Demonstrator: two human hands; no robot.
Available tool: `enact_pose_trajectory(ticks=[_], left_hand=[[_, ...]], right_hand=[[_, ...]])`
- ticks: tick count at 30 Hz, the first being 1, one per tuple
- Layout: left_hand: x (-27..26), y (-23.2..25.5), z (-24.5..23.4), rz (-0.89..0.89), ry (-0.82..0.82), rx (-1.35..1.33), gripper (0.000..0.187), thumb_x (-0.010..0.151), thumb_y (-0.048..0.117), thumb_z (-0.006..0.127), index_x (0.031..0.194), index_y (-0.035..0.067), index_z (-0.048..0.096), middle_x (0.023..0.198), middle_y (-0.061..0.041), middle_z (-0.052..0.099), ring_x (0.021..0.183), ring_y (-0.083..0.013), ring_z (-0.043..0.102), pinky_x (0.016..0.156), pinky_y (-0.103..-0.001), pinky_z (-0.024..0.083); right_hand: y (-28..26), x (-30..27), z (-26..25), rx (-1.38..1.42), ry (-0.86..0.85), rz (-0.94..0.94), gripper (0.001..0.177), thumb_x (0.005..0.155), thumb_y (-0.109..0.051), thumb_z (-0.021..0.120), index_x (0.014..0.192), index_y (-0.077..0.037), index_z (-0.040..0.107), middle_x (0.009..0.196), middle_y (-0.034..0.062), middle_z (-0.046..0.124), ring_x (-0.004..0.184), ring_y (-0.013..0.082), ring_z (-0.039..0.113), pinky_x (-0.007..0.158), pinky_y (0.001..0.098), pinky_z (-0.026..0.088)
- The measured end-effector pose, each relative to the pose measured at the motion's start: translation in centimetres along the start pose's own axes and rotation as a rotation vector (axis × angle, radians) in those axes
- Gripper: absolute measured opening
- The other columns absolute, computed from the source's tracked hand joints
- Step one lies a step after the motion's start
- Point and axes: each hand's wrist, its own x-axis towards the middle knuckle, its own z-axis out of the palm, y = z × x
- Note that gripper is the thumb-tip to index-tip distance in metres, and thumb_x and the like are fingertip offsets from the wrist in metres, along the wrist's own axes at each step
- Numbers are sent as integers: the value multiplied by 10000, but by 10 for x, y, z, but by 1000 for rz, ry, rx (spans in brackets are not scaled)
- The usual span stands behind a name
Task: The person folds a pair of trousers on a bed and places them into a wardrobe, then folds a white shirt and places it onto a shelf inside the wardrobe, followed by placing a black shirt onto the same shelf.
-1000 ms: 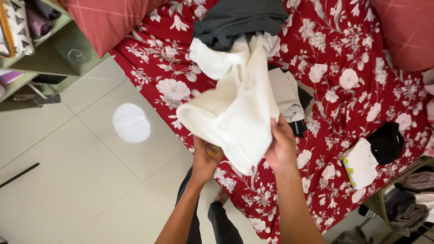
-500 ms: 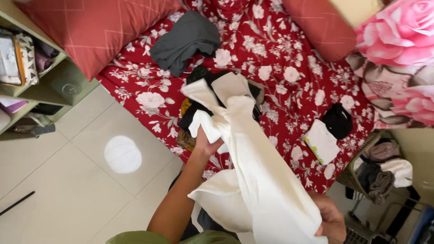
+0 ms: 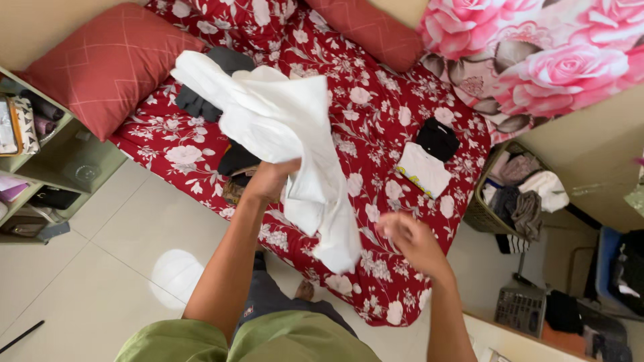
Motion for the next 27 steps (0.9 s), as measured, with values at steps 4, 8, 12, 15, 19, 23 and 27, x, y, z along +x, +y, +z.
enact_pose_trajectory(ticks=[4,8,12,15,19,23,27], left_hand=[[-45,8,86,-36,-137,579,576,799,111,756,1340,-14,600,1265,-182,696,1182,-310,685,1031,-391,509],[-75,-2,121,569,-374,1030,451,840,128,748,1275,57,655,1265,-172,692,1197,-354,654,1028,-432,509],[-85,-2,117,513,-378,1081,390,767,97,788,1148,55,713,1088,-170,736,1037,-379,677,903,-461,521],[-76,12,102,336,-324,827,321,840,139,818,1125,42,707,1085,-121,754,985,-258,725,901,-403,553],[-64,18,66,211,-220,391,318,977,133,671,1276,31,636,1132,-69,736,1017,-160,664,928,-354,545],[-57,31,25,58,66,179,302,1048,180,592,1316,40,599,1146,-45,703,1002,-130,646,904,-325,540],[-52,59,-20,69,200,-43,344,995,117,608,1315,-5,569,1223,-94,698,1107,-177,674,1015,-340,524]], right_hand=[[-61,19,27,225,294,-455,568,1000,-362,654,1411,6,522,1255,116,659,1070,191,672,901,331,595],[-86,38,39,-294,594,-600,688,864,-346,815,1354,65,559,1185,187,633,1055,243,619,817,335,569],[-56,52,32,245,336,-173,381,925,-268,804,1174,6,716,1010,87,736,932,226,668,823,347,548],[-42,51,3,840,208,-206,438,879,-248,832,1211,0,689,1103,85,721,1063,241,641,947,379,527],[-28,30,-21,1239,183,-268,526,844,-304,811,1280,-54,656,1226,69,730,1196,235,650,1092,429,475],[-8,7,-61,1291,410,-334,508,897,-236,782,1335,-50,606,1299,81,696,1267,265,642,1176,478,461],[24,-22,-110,1196,511,-448,451,959,-77,675,1398,-78,573,1361,105,665,1335,313,610,1211,533,461]])
